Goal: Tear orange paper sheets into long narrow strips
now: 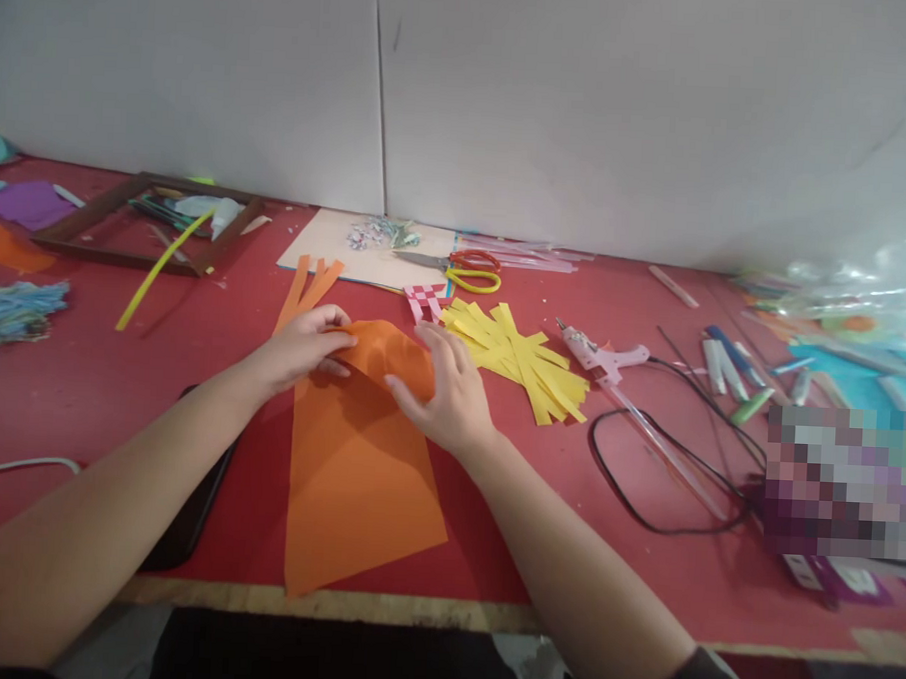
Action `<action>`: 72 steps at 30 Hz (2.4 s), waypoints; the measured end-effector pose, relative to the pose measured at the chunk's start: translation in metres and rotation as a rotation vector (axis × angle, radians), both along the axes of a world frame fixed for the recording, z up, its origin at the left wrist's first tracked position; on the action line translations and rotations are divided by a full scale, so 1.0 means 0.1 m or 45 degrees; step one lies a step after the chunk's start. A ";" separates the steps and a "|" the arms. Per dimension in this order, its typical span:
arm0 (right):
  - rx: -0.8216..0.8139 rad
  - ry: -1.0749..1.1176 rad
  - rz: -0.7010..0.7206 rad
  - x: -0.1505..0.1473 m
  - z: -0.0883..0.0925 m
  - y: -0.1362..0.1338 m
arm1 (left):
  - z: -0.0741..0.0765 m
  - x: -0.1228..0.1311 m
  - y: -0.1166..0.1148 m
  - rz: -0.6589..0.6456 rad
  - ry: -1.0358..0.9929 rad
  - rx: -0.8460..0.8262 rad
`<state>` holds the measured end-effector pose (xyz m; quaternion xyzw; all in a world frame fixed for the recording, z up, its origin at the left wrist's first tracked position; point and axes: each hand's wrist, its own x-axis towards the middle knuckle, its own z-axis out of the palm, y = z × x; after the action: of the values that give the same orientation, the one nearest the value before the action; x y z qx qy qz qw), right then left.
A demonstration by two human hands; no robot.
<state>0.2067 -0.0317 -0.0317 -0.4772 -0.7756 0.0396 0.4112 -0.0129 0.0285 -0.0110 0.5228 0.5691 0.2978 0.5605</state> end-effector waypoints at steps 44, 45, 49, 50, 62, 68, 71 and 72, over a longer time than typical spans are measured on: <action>0.075 -0.140 0.253 -0.01 -0.03 0.03 | 0.04 0.02 -0.10 -0.550 0.146 0.705; 0.057 -0.123 0.260 -0.01 -0.03 0.03 | 0.06 0.02 -0.11 -0.614 0.229 0.770; 0.016 -0.072 0.212 -0.01 -0.04 0.02 | 0.07 0.03 -0.14 -0.759 0.473 0.986; 0.012 -0.072 0.197 -0.01 -0.04 0.02 | 0.07 0.03 -0.13 -0.760 0.495 1.018; 0.416 0.072 0.189 -0.05 0.09 -0.03 | 0.01 0.06 -0.09 -0.442 0.421 1.131; -0.021 0.264 0.284 -0.09 0.04 -0.11 | 0.09 0.08 -0.15 -0.207 0.228 0.945; -0.350 0.322 0.226 -0.10 0.04 -0.09 | 0.09 0.11 -0.16 -0.229 0.078 0.874; -0.439 0.372 0.193 -0.10 0.04 -0.08 | 0.08 0.12 -0.17 -0.247 0.037 0.857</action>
<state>0.1962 -0.0398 -0.0276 -0.4700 -0.7233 0.2706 0.4274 -0.0010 0.0117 -0.0025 0.7340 0.3947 0.4068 0.3742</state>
